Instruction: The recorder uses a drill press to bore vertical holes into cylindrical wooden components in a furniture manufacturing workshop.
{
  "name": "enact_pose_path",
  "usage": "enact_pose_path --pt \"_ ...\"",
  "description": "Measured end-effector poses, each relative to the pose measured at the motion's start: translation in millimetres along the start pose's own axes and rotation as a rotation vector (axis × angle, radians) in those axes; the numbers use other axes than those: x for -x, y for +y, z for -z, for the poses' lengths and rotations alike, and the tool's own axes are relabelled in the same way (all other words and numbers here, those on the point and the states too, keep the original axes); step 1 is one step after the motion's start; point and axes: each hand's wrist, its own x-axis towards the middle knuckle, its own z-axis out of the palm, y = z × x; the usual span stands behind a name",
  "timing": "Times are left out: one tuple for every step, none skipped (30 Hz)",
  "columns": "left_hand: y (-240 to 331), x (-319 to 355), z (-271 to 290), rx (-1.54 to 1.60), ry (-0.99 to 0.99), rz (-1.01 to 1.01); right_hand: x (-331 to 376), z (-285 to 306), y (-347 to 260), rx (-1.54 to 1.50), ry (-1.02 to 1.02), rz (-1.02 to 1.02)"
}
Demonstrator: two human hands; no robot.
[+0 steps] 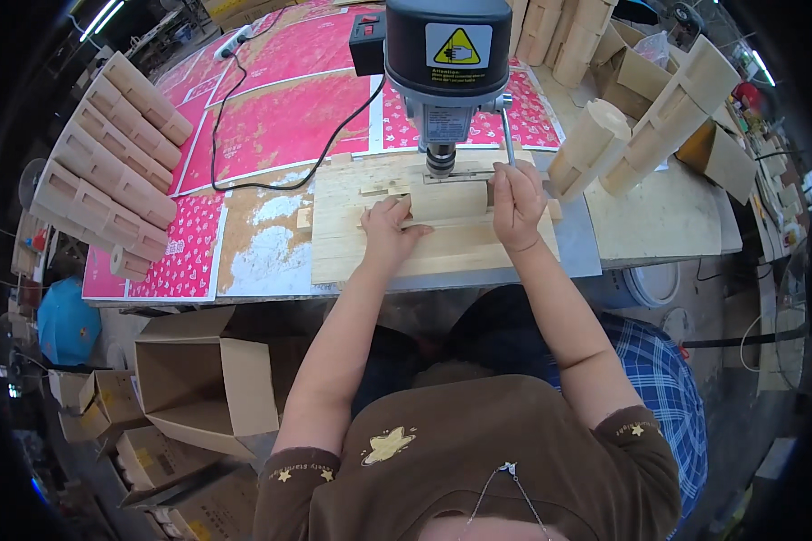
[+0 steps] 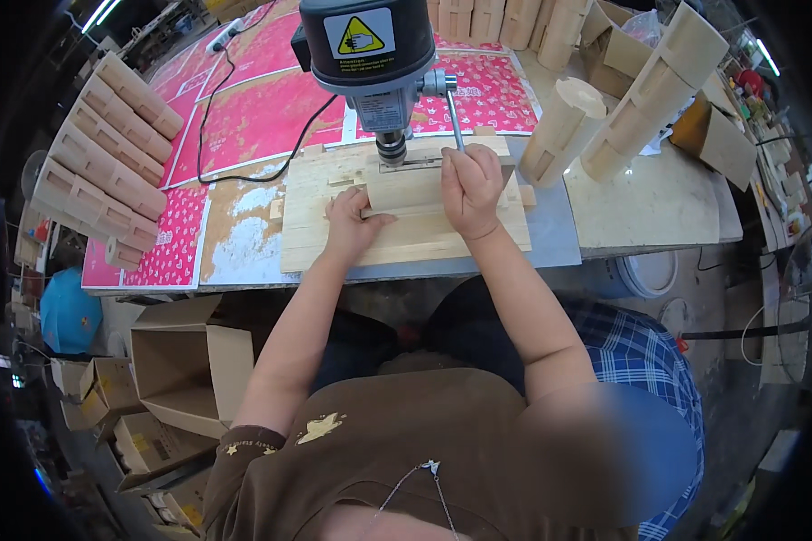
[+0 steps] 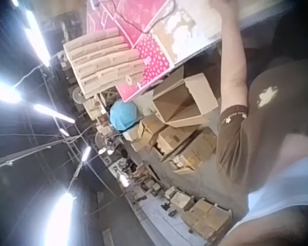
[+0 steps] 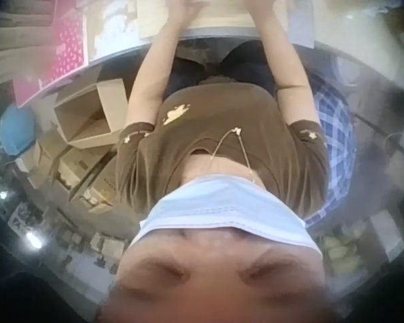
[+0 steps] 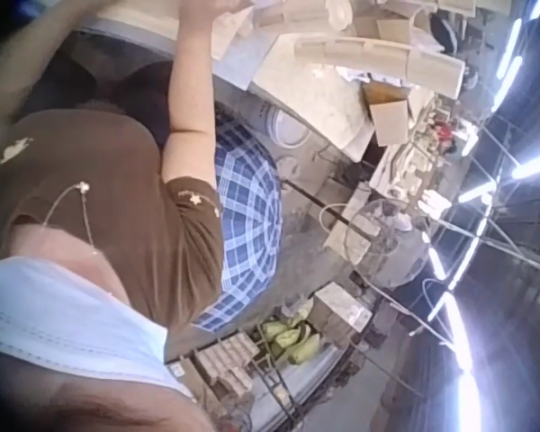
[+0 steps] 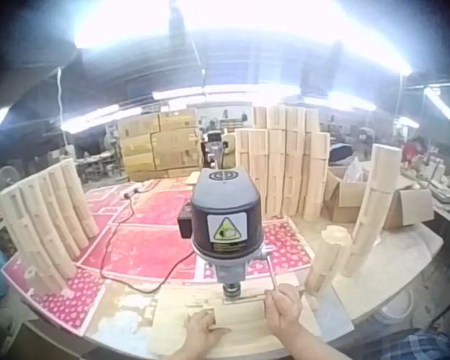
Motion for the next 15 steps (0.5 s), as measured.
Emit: enact_pose_path --pt "0 0 0 0.004 0.013 -0.014 -3 3 -3 -0.011 0.007 0.037" --pt "-1 0 -1 0.015 0.021 -0.024 -9 7 -6 -0.002 -0.008 0.021" --pt "-1 0 -1 0.014 -0.001 0.0 -17 13 -11 0.006 -0.024 0.077" --pt "-2 -1 0 0.027 0.034 -0.034 -29 18 -16 -0.001 -0.012 0.157" --pt "-2 0 0 0.024 0.01 -0.02 -43 22 -20 0.005 -0.028 0.068" --pt "-2 0 0 0.011 -0.028 0.007 -60 26 -22 -0.024 -0.007 0.015" --pt "-1 0 1 0.02 -0.017 -0.005 -82 26 -20 0.044 -0.013 -0.05" --pt "-1 0 1 0.01 -0.014 -0.006 -107 23 -15 0.091 -0.047 -0.09" --pt "0 0 1 -0.011 -0.029 0.014 -132 19 -8 0.16 -0.069 -0.16" --pt "1 0 2 -0.004 -0.004 -0.008 -154 10 -2 0.207 -0.124 -0.132" --pt "1 0 1 0.021 0.013 -0.002 -172 -4 4 0.218 -0.129 -0.209" --pt "2 1 1 0.046 0.032 0.006 -184 -15 10 0.229 -0.142 -0.183" --pt "2 1 1 0.041 0.042 0.01 -188 -20 16 0.239 -0.155 -0.158" --pt "2 2 0 0.046 0.048 0.004 -187 -20 21 0.229 -0.153 -0.151" --pt "1 1 0 0.049 0.046 0.012 -181 -18 25 0.147 -0.17 -0.132"
